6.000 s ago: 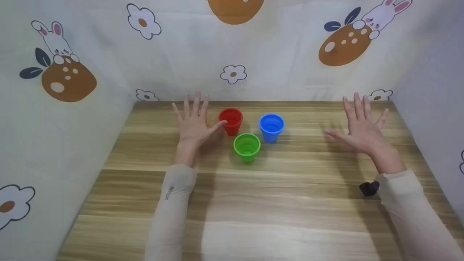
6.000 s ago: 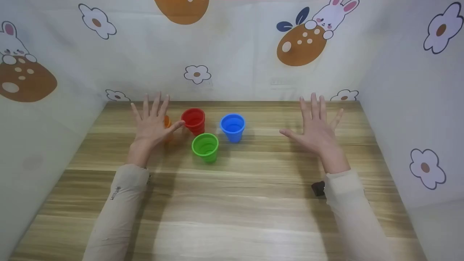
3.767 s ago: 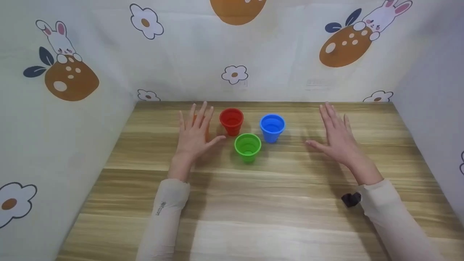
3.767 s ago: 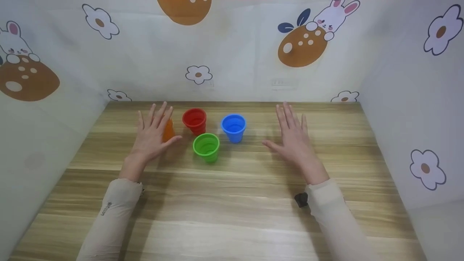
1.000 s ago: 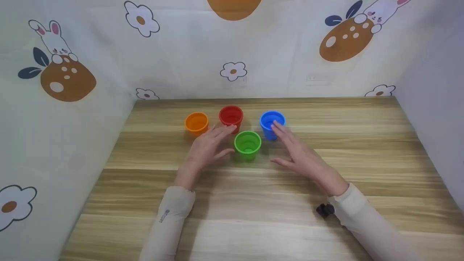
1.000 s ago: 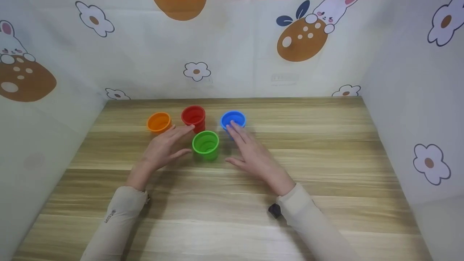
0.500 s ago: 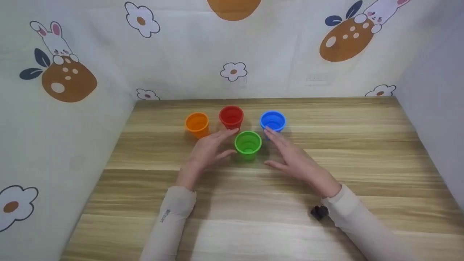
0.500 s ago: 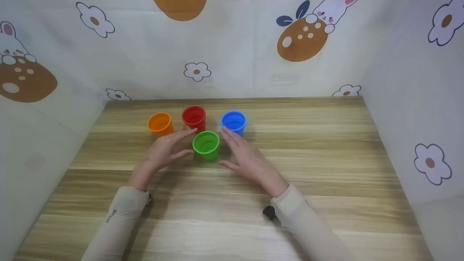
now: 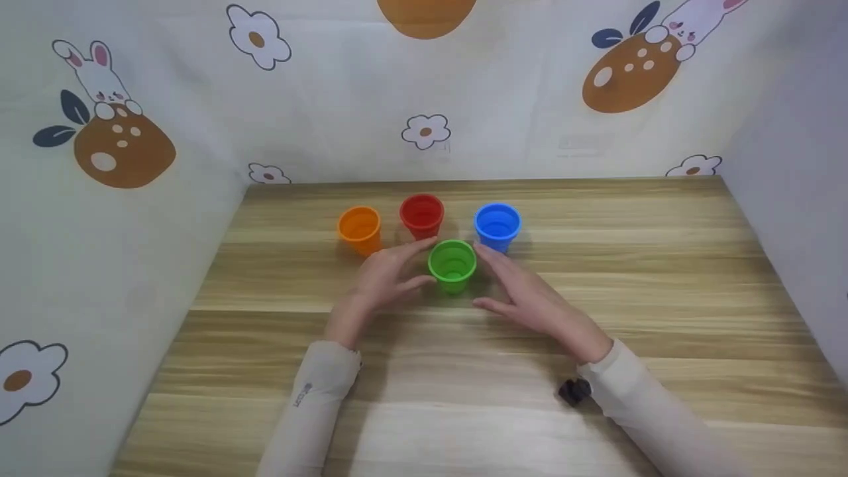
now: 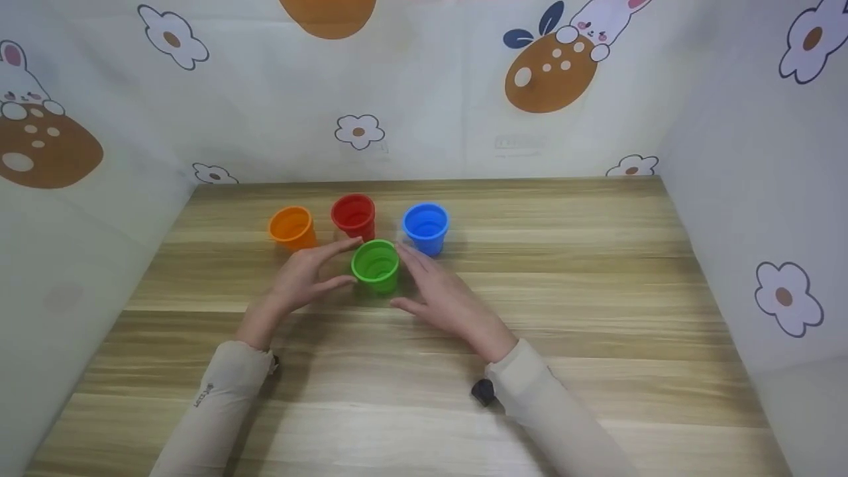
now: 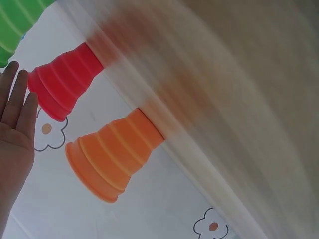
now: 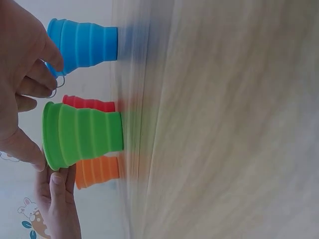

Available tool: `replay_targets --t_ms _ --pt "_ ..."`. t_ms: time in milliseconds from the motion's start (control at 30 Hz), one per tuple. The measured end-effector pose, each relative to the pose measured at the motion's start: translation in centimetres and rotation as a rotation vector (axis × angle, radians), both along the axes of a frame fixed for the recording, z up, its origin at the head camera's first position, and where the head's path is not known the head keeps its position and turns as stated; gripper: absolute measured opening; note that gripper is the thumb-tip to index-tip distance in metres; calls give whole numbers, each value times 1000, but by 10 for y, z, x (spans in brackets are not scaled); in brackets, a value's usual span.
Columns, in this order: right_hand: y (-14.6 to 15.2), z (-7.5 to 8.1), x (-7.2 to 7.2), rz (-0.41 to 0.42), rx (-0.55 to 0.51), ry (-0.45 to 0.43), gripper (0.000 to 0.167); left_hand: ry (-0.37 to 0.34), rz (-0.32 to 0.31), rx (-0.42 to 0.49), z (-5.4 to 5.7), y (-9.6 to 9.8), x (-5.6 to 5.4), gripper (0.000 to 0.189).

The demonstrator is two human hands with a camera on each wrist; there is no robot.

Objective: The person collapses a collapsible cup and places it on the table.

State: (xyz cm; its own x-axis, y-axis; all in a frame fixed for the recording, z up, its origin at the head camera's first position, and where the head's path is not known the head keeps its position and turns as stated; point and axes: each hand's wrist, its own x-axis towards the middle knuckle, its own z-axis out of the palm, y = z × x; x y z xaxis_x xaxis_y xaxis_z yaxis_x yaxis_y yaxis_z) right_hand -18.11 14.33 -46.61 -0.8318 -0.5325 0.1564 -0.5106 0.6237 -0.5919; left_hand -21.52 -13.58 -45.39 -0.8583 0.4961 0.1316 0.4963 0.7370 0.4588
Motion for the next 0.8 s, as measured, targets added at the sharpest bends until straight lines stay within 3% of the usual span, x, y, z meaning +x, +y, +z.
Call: replay_targets --t_ms 800 --pt "-7 0 0 -33 -70 -63 83 -18 30 25 1 2 1 59"
